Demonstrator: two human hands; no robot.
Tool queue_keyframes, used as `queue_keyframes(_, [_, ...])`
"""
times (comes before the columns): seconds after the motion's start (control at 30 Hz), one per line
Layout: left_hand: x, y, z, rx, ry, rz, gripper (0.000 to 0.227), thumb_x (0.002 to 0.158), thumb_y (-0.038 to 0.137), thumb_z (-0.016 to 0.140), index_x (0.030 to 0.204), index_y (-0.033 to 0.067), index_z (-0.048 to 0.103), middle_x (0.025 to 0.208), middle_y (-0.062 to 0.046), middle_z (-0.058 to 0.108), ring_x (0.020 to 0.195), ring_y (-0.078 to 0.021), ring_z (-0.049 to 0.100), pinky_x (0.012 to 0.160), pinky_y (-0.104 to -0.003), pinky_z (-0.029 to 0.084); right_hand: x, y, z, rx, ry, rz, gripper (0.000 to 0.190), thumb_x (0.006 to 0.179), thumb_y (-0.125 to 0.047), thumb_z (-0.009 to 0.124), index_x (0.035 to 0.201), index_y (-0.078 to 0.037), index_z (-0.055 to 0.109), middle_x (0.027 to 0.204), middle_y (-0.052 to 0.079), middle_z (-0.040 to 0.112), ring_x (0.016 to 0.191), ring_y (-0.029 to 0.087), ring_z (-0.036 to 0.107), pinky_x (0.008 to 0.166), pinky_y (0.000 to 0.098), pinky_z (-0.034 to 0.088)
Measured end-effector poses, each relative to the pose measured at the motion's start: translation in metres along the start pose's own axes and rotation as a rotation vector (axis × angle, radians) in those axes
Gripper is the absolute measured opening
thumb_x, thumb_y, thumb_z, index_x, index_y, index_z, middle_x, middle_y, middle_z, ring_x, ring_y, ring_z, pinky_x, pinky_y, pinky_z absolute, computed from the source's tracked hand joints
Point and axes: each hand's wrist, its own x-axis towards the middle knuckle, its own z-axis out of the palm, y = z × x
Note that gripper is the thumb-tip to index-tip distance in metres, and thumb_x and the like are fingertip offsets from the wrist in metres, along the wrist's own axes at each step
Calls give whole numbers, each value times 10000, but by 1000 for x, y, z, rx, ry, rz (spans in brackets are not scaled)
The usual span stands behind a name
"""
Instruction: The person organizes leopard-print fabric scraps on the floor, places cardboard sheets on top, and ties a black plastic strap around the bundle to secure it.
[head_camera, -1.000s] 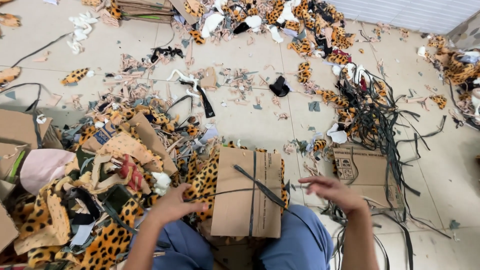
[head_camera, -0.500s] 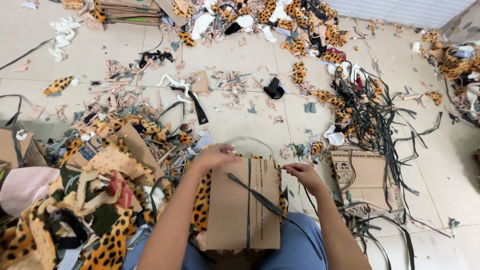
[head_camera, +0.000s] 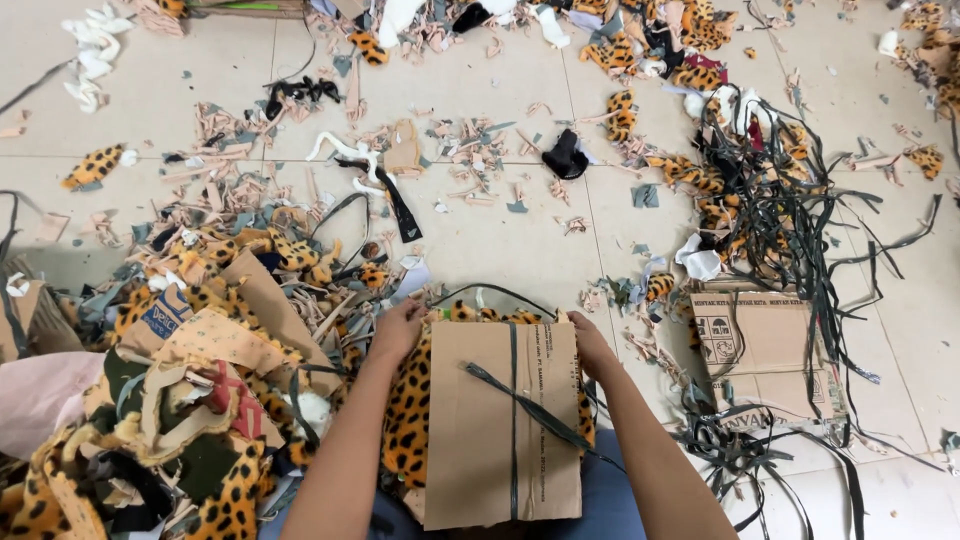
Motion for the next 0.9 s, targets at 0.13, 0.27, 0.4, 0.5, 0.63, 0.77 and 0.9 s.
queue_keyframes(0.13, [-24, 18, 5, 240, 2, -73, 348, 1021, 448, 476, 1222, 260, 690, 1146, -119, 733, 1043, -353, 694, 887, -485, 567, 24, 41, -15, 62, -108, 153, 489, 1054, -374, 549, 1416, -44, 554, 1234, 283, 672, 1096, 421, 662, 921, 512, 523])
queue_keyframes(0.27, [-24, 16, -2, 401, -29, -123, 401, 1061, 478, 358, 1229, 220, 616, 998, -186, 738, 823, -403, 731, 706, -521, 577, 52, 77, -30, 141, -136, 357, 551, 988, -528, 637, 1295, -71, 661, 1105, 227, 718, 963, 393, 693, 882, 520, 530])
queue_keyframes(0.4, [-81, 75, -43, 331, -69, -106, 455, 1082, 360, 325, 1342, 95, 587, 1155, -273, 705, 1060, -465, 687, 875, -571, 542, 70, 92, -39, 139, -177, 419, 519, 940, -518, 714, 1155, -46, 714, 922, 191, 736, 822, 368, 706, 848, 501, 539])
queue_keyframes(0.5, [-126, 107, -70, 57, -117, -140, 525, 1066, 345, 345, 1480, 60, 495, 1507, -275, 476, 1406, -453, 432, 1103, -614, 372, 57, 92, -56, 88, -134, 489, 545, 889, -548, 752, 1075, -37, 721, 798, 189, 720, 686, 379, 724, 794, 568, 578])
queue_keyframes(0.63, [-117, 66, -68, -126, -190, -362, 480, 1051, 343, 443, 1437, 67, 516, 1319, -230, 490, 1226, -406, 440, 1036, -520, 358, 29, 70, -31, -17, -176, 441, 521, 890, -517, 752, 1106, -45, 710, 840, 189, 719, 731, 374, 720, 812, 548, 578])
queue_keyframes(0.77, [-51, -78, -3, -500, -61, -639, 647, 942, 247, 636, 1500, 8, 411, 1177, -214, 581, 881, -324, 672, 694, -458, 564, 2, 42, -11, -127, -218, 393, 502, 890, -485, 752, 1138, -52, 699, 883, 188, 718, 775, 369, 716, 830, 527, 578])
queue_keyframes(0.9, [-98, -14, -31, -432, -353, -742, 667, 1050, 386, 463, 1645, 241, 200, 1573, -62, 354, 1374, -243, 458, 1116, -304, 400, -26, 36, -6, -241, -251, 356, 487, 891, -454, 752, 1169, -59, 688, 925, 188, 717, 820, 364, 711, 848, 507, 578])
